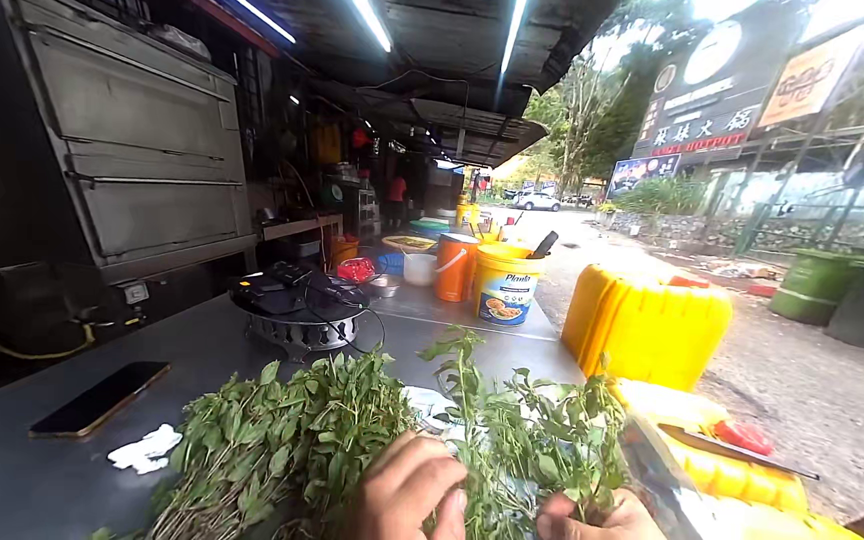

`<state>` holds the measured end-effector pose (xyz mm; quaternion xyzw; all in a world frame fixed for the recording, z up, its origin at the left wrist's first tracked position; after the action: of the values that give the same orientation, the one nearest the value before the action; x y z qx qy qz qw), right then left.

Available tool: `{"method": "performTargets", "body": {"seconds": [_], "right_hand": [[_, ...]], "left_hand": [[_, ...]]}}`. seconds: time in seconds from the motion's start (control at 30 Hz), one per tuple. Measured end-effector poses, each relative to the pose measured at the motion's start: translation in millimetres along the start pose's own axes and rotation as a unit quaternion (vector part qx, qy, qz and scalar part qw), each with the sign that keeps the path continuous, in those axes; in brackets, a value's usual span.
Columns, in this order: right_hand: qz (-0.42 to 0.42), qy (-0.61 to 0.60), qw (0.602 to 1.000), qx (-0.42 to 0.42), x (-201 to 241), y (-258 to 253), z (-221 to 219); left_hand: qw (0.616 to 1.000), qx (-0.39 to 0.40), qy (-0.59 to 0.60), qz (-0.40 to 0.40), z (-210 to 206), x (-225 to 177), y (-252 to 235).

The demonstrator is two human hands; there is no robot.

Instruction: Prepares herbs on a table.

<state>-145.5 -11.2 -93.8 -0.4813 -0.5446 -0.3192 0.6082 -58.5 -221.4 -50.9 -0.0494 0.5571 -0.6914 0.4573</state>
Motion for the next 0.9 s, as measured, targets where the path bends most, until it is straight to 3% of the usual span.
{"method": "performTargets", "body": {"seconds": [0.07, 0.17, 0.3, 0.43, 0.53, 0.8, 0.9], "right_hand": [[-0.011, -0.035, 0.999, 0.025, -1.0, 0.7, -2.0], [-0.036, -0.091, 0.992, 0.074, -5.1, 1.9, -7.3], [-0.059, -0.131, 0.982, 0.121, -10.5, 2.4, -15.6], [-0.073, -0.142, 0.978, 0.136, -14.0, 3.8, -23.2], [-0.062, -0.166, 0.974, 0.140, -12.7, 3.4, -25.9], [-0.028, -0.206, 0.971, 0.122, -11.1, 0.3, -22.8], [-0.029, -0.199, 0.972, 0.122, -11.5, 0.1, -21.7]], "left_hand": [[0.999, 0.010, 0.021, 0.031, -6.1, 2.8, 1.7], [0.980, 0.028, 0.123, 0.156, -13.8, 19.1, 5.8], [0.901, 0.105, 0.317, 0.277, -35.7, 33.0, 11.9], [0.809, 0.080, 0.489, 0.317, -47.4, 31.3, 17.5], [0.762, 0.042, 0.537, 0.360, -48.3, 34.5, 22.7], [0.709, 0.042, 0.583, 0.395, -49.9, 37.6, 25.6], [0.716, 0.022, 0.582, 0.385, -45.9, 41.5, 23.9]]}}
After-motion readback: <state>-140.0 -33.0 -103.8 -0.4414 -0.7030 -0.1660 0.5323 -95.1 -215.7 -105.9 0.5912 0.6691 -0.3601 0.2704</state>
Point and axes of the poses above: each hand's wrist, its own y-axis away from the middle knuckle, its own z-axis out of the back of the hand, x = y × z, the point moved 8 cm from there along -y, towards the middle knuckle, and after that the axes turned 5 degrees about z, right-handed, at the moved point
